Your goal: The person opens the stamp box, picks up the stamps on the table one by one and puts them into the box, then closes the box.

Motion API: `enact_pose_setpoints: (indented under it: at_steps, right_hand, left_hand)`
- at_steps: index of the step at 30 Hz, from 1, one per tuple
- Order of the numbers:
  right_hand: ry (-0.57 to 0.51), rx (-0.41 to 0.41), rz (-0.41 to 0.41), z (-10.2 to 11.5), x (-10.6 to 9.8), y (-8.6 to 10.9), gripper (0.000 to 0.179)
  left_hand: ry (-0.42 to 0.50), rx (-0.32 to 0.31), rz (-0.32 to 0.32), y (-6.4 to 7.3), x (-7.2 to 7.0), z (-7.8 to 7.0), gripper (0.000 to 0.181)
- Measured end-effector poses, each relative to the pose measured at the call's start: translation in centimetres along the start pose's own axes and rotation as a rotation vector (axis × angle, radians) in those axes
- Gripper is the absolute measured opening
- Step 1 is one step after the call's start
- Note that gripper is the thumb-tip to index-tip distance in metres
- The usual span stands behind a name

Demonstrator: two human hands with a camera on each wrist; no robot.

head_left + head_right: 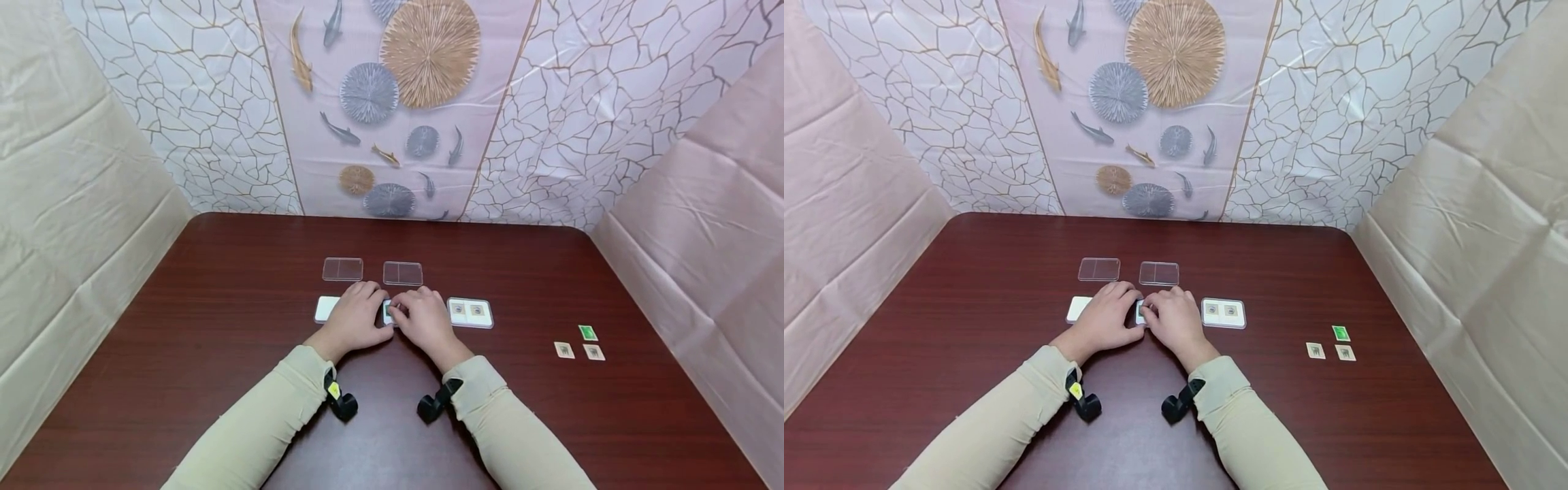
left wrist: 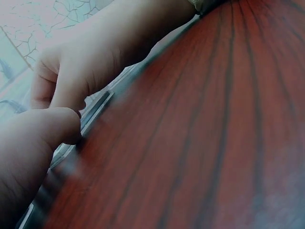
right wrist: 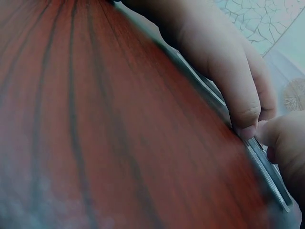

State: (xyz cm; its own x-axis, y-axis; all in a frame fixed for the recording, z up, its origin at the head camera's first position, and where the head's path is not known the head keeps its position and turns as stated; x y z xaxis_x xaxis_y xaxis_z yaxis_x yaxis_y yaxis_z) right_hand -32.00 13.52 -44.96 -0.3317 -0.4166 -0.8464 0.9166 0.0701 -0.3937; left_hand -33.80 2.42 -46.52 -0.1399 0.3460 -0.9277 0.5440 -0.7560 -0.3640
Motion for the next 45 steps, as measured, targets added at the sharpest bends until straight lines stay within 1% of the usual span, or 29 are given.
enact_pose_setpoints:
  at_steps: [2, 3, 6, 9, 10, 12, 14, 16, 19, 22, 26, 30, 33, 37, 40, 45]
  right_hand:
    - [-0.020, -0.008, -0.040, -0.4, -0.8, 0.0, 0.008]
    - [-0.028, -0.020, -0.074, -0.8, -1.3, 0.0, 0.009]
    - [-0.039, -0.074, -0.226, -2.7, -3.7, 0.3, 0.010]
    - [-0.030, -0.106, -0.378, -6.0, -6.5, 1.0, 0.011]
    - [-0.022, -0.102, -0.418, -7.2, -7.4, 1.3, 0.011]
    - [0.002, -0.075, -0.471, -9.9, -9.2, 2.0, 0.013]
    - [0.028, -0.024, -0.504, -12.8, -10.8, 2.8, 0.015]
    - [0.051, 0.034, -0.515, -15.6, -12.3, 3.6, 0.018]
    - [0.072, 0.120, -0.472, -19.3, -14.1, 4.8, 0.021]
    - [0.078, 0.195, -0.389, -22.2, -15.4, 6.1, 0.020]
    - [0.070, 0.299, -0.270, -25.4, -16.6, 7.7, 0.021]
    - [0.076, 0.369, -0.155, -27.9, -17.1, 9.0, 0.029]
    - [0.081, 0.387, -0.077, -28.8, -16.8, 9.3, 0.032]
    - [0.086, 0.407, 0.004, -29.2, -16.3, 9.4, 0.034]
    - [0.089, 0.424, 0.024, -29.3, -16.1, 9.4, 0.034]
    - [0.101, 0.446, 0.025, -29.3, -15.9, 9.4, 0.033]
  left_hand:
    - [0.004, -0.004, 0.003, 0.0, 0.0, 0.0, 0.056]
    - [0.005, -0.007, 0.008, 0.0, 0.0, 0.0, 0.057]
    - [0.013, -0.016, 0.020, 0.0, 0.1, 0.0, 0.059]
    - [0.014, -0.021, 0.029, 0.1, 0.1, 0.0, 0.059]
    - [0.015, -0.022, 0.030, 0.1, 0.1, 0.0, 0.059]
    - [0.017, -0.023, 0.025, 0.1, 0.1, 0.0, 0.059]
    - [0.018, -0.024, 0.022, 0.1, 0.0, 0.0, 0.059]
    - [0.017, -0.027, 0.022, 0.1, 0.0, 0.0, 0.059]
    - [0.012, -0.033, 0.031, 0.1, 0.0, 0.1, 0.059]
    - [0.010, -0.039, 0.043, 0.1, 0.0, 0.2, 0.060]
    - [0.020, -0.042, 0.049, 0.2, -0.1, 0.1, 0.059]
    - [0.023, -0.039, 0.041, 0.2, 0.0, 0.1, 0.058]
    - [0.019, -0.039, 0.039, 0.3, 0.0, 0.1, 0.058]
    - [0.022, -0.045, 0.047, 0.3, 0.0, 0.1, 0.059]
    - [0.025, -0.051, 0.055, 0.3, 0.0, 0.1, 0.060]
    - [0.018, -0.061, 0.072, 0.3, 0.1, 0.1, 0.061]
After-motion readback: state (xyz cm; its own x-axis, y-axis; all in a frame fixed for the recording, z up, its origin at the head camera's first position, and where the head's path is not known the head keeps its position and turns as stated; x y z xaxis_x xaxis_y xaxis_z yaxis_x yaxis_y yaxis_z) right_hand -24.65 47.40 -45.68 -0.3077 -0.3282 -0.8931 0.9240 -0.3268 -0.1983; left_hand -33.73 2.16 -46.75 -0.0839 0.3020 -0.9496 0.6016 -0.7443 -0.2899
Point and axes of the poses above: each hand's wrist, its own y-axis away from the middle knuckle, its own x-axis out of the palm, z = x × y, the point moved 8 cm from there along -y, towards the middle knuckle, and after that the axes turned 14 degrees about x, right-handed, at the moved point
